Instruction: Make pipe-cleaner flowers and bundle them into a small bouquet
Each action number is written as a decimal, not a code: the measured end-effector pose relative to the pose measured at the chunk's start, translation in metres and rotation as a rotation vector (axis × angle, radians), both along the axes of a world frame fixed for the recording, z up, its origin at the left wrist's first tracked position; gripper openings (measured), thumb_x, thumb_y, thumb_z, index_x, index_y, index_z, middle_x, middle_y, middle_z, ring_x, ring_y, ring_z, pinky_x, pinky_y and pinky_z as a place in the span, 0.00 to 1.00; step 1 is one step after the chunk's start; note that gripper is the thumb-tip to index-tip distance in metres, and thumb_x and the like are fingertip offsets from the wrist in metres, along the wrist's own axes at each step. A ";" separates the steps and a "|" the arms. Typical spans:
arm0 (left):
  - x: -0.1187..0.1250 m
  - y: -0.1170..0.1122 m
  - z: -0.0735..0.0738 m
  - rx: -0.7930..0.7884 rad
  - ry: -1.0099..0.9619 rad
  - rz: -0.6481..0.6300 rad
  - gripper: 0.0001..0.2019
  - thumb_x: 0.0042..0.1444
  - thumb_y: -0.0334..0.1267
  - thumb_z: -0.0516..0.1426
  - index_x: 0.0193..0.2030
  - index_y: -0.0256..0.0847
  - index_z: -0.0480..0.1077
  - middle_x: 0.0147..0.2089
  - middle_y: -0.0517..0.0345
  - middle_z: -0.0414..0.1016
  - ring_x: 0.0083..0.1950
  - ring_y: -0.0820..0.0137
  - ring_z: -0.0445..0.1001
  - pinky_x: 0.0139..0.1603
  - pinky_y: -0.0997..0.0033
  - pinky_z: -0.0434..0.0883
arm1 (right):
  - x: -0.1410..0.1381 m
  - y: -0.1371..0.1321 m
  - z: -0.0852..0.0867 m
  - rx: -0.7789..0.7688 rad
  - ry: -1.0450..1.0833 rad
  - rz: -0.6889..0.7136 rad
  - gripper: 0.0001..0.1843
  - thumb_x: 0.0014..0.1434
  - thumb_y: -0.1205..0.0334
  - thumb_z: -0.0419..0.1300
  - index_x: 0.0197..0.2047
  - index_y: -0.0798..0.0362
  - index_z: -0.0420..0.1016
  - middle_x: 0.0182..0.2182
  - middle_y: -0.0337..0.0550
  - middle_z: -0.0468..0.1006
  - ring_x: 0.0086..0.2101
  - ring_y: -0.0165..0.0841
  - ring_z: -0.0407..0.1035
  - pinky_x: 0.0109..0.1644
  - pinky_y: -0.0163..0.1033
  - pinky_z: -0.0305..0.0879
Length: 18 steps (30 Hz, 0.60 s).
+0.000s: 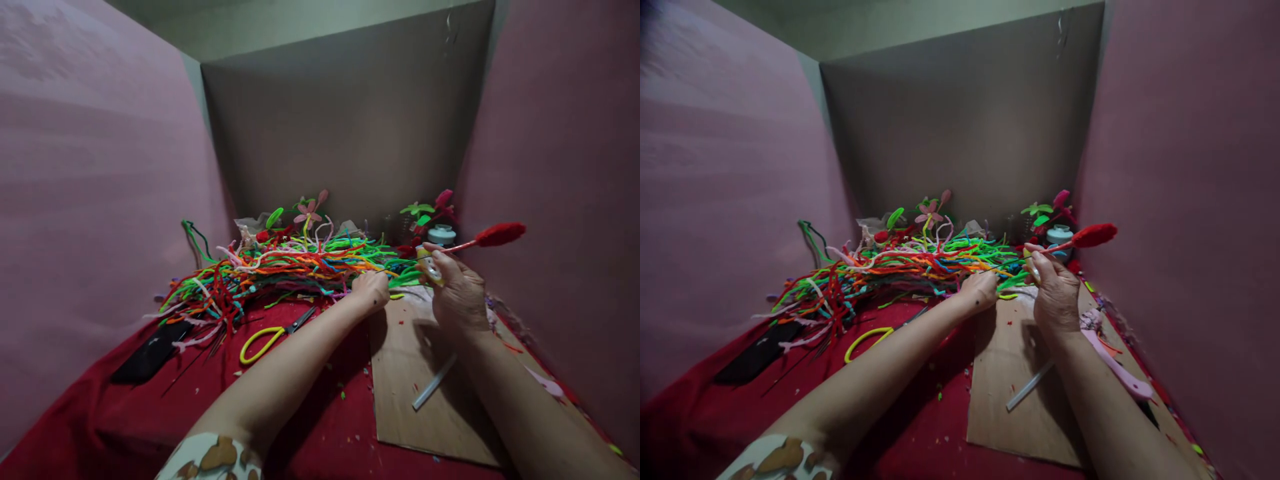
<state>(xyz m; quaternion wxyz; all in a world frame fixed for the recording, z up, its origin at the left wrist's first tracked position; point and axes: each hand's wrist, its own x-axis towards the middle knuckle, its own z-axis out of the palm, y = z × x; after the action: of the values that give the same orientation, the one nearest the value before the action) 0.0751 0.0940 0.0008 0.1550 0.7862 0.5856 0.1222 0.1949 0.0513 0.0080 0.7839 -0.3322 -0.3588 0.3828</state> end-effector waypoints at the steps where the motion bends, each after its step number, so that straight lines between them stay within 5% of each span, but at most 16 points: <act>1: -0.004 -0.002 0.000 -0.008 -0.039 -0.013 0.11 0.43 0.28 0.57 0.36 0.35 0.75 0.42 0.41 0.75 0.48 0.54 0.72 0.45 0.59 0.68 | 0.002 0.000 0.001 -0.014 0.056 0.096 0.10 0.47 0.60 0.62 0.34 0.52 0.78 0.33 0.41 0.78 0.27 0.29 0.69 0.24 0.33 0.59; 6: -0.031 -0.010 -0.004 -0.194 -0.319 -0.119 0.01 0.39 0.30 0.59 0.20 0.36 0.71 0.18 0.60 0.66 0.23 0.72 0.67 0.24 0.75 0.62 | 0.009 -0.009 0.007 -0.015 0.189 0.503 0.08 0.50 0.57 0.59 0.34 0.44 0.77 0.35 0.39 0.79 0.34 0.37 0.73 0.28 0.38 0.65; 11: -0.074 -0.018 -0.002 -0.286 -0.673 -0.069 0.09 0.42 0.40 0.58 0.22 0.35 0.68 0.12 0.67 0.54 0.13 0.80 0.50 0.15 0.76 0.50 | -0.001 -0.018 0.005 0.012 0.053 0.715 0.08 0.50 0.56 0.59 0.32 0.45 0.79 0.36 0.42 0.80 0.33 0.37 0.72 0.29 0.38 0.64; 15: -0.099 -0.038 0.018 -0.214 -0.965 -0.027 0.13 0.44 0.44 0.59 0.31 0.36 0.67 0.16 0.71 0.53 0.14 0.84 0.46 0.17 0.79 0.49 | -0.016 -0.017 -0.006 -0.045 -0.106 0.730 0.10 0.49 0.58 0.62 0.34 0.50 0.81 0.33 0.45 0.79 0.31 0.34 0.69 0.27 0.35 0.61; 18: -0.098 -0.058 0.026 -0.300 -1.262 -0.112 0.12 0.41 0.40 0.62 0.31 0.35 0.68 0.18 0.68 0.60 0.15 0.83 0.53 0.17 0.79 0.50 | -0.027 -0.018 -0.013 -0.087 -0.208 0.685 0.09 0.50 0.59 0.63 0.34 0.51 0.81 0.33 0.44 0.79 0.32 0.32 0.67 0.28 0.34 0.60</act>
<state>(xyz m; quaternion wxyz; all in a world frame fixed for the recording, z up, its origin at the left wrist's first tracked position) -0.0227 0.0359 0.0270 0.5833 0.5626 0.3507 0.4693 0.1677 0.0336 -0.0055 0.5544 -0.2632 -0.5105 0.6023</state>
